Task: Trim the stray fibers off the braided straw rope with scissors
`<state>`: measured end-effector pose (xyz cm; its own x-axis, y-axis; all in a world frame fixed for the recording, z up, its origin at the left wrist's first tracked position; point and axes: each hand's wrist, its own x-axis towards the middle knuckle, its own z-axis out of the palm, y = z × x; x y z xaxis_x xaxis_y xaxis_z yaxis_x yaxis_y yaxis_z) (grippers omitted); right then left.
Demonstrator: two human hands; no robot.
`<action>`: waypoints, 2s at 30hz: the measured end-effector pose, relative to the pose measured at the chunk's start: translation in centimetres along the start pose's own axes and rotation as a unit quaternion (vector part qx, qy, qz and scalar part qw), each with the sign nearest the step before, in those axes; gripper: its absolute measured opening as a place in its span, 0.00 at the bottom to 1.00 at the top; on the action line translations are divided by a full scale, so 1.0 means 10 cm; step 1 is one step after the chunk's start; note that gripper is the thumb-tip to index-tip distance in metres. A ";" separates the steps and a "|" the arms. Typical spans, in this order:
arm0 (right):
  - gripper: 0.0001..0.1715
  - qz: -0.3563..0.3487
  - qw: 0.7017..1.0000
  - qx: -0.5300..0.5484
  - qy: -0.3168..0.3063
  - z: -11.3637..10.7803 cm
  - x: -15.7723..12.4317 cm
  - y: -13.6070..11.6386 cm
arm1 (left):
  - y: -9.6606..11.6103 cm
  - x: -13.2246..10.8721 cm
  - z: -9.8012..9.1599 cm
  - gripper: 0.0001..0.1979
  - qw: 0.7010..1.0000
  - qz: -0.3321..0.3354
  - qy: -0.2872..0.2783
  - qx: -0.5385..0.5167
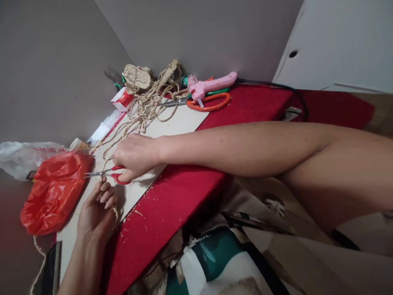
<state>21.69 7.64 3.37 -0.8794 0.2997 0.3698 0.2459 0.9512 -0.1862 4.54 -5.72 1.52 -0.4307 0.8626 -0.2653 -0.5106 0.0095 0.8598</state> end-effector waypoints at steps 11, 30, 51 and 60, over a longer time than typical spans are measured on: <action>0.25 -0.024 0.995 -0.096 0.001 0.31 0.03 0.05 | -0.02 0.03 -0.04 0.09 0.999 0.013 -0.019 0.031; 0.26 0.047 0.997 -0.044 -0.030 0.26 0.03 -0.03 | -0.13 0.05 -0.04 0.14 0.992 0.067 0.020 0.108; 0.19 0.034 0.997 -0.037 -0.052 0.15 0.04 -0.03 | -0.15 0.03 0.00 0.17 0.987 0.084 0.050 0.126; 0.18 0.017 0.998 -0.038 -0.037 0.19 0.04 0.01 | -0.15 0.02 0.02 0.19 0.986 0.084 0.050 0.138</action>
<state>20.59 7.75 1.81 -0.8973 0.3280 0.2954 0.3033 0.9444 -0.1271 5.36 -5.43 0.30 -0.5697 0.8102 -0.1379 -0.2086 0.0197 0.9778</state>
